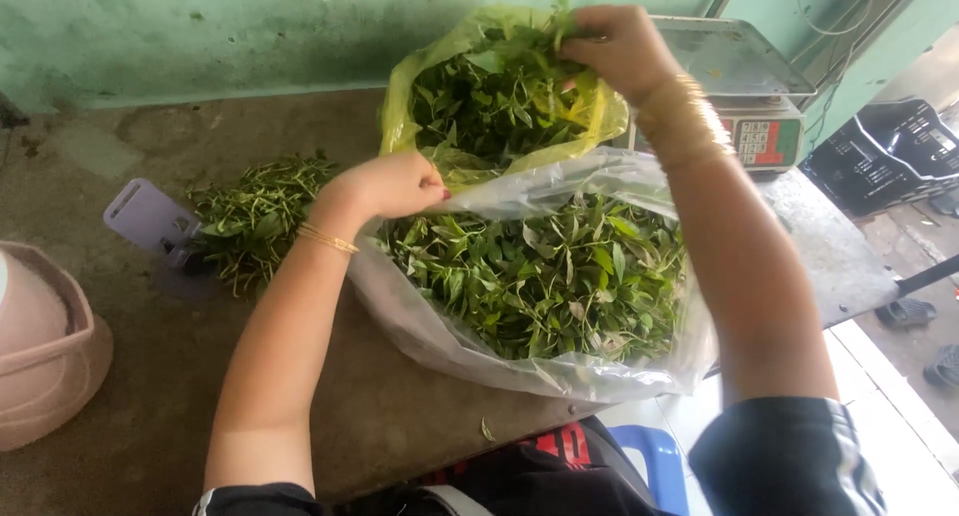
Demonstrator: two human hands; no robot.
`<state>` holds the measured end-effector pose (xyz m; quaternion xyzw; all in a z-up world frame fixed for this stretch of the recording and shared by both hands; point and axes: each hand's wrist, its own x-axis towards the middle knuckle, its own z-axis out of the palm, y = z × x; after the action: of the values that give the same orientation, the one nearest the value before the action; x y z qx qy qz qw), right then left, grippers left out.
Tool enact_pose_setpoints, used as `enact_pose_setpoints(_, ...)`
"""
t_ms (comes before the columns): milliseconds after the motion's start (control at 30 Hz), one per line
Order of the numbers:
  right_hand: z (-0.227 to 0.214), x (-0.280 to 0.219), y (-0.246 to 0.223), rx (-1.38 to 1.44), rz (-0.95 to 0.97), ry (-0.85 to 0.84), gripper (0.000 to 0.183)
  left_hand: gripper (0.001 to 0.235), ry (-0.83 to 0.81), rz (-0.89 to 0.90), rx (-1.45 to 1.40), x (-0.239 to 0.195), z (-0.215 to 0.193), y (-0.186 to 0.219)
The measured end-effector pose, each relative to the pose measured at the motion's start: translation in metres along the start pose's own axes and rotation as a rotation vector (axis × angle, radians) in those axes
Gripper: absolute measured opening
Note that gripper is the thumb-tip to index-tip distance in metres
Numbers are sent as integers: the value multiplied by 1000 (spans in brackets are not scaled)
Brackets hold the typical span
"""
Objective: The person sits and sorts through a large pile of green leafy vegetables, picking up bunches and separating the leaves from the stems. The separated leaves are placed into a clear plastic bag, while the stems are discarded onto the floor to the left.
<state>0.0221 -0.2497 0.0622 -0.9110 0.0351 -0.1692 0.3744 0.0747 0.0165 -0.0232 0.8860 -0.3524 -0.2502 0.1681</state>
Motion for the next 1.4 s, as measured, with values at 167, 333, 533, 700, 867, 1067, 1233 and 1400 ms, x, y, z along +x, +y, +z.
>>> enact_pose_setpoints(167,-11,-63,-20,-5,-260,-176,23,26,244,86,-38,-19,-7,12)
enact_pose_setpoints(333,5,-122,-7,-400,-354,-565,46,20,651,144,-19,12,3,-7)
enact_pose_setpoints(533,-9,-146,-19,-386,-667,-415,26,15,796,286,16,11,3,-10)
enact_pose_setpoints(700,-3,-105,-20,-431,-411,-265,15,17,595,249,5,-18,-2,14)
enact_pose_setpoints(867,30,-26,5,-399,-363,-364,19,20,82,-4,72,-48,-12,40)
enact_pose_setpoints(1067,102,65,39,-640,-27,-345,22,20,-152,-5,162,-23,10,41)
enact_pose_setpoints(1233,184,110,128,-759,54,-316,73,21,-78,61,232,36,36,-1)
enact_pose_setpoints(1400,159,125,162,-769,-135,-270,34,25,-68,78,166,12,21,6)
